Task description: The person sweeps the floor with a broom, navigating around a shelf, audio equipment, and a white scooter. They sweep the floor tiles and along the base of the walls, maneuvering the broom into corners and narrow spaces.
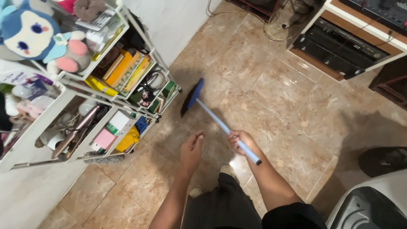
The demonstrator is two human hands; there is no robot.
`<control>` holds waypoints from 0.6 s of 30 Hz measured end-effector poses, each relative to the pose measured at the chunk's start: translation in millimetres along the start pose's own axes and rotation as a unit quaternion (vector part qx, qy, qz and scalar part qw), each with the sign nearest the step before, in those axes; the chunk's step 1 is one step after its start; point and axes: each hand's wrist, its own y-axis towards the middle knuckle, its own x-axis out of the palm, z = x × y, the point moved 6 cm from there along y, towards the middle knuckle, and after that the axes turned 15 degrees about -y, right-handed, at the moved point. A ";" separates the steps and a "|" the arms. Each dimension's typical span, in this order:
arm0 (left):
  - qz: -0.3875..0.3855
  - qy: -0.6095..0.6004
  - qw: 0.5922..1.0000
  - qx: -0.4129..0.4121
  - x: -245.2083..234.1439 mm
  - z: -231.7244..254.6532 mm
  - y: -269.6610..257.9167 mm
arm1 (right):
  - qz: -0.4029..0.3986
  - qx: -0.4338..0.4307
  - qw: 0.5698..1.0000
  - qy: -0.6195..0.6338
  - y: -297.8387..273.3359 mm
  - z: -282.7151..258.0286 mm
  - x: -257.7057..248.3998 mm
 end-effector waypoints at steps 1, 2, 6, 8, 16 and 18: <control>-0.003 -0.001 1.000 -0.001 5.1 2.9 2.8 | 0.002 -0.003 1.000 0.001 -7.7 -8.8 -5.6; -0.010 -0.009 1.000 -0.007 9.8 5.9 5.5 | 0.045 -0.025 0.999 -0.013 -15.6 -19.6 -15.0; -0.032 -0.036 0.999 0.003 21.4 32.2 18.2 | 0.244 -0.090 0.947 -0.189 -67.9 -54.1 34.0; -0.027 -0.037 0.999 0.000 22.0 42.7 27.1 | 0.248 -0.143 0.922 -0.259 -43.4 -63.4 32.4; -0.035 -0.025 0.999 0.031 2.2 47.2 105.2 | 0.163 -0.165 0.964 -0.132 27.0 -129.7 119.6; -0.023 -0.052 0.998 0.026 -7.4 42.2 135.7 | 0.091 -0.078 0.983 -0.137 77.3 -136.0 133.1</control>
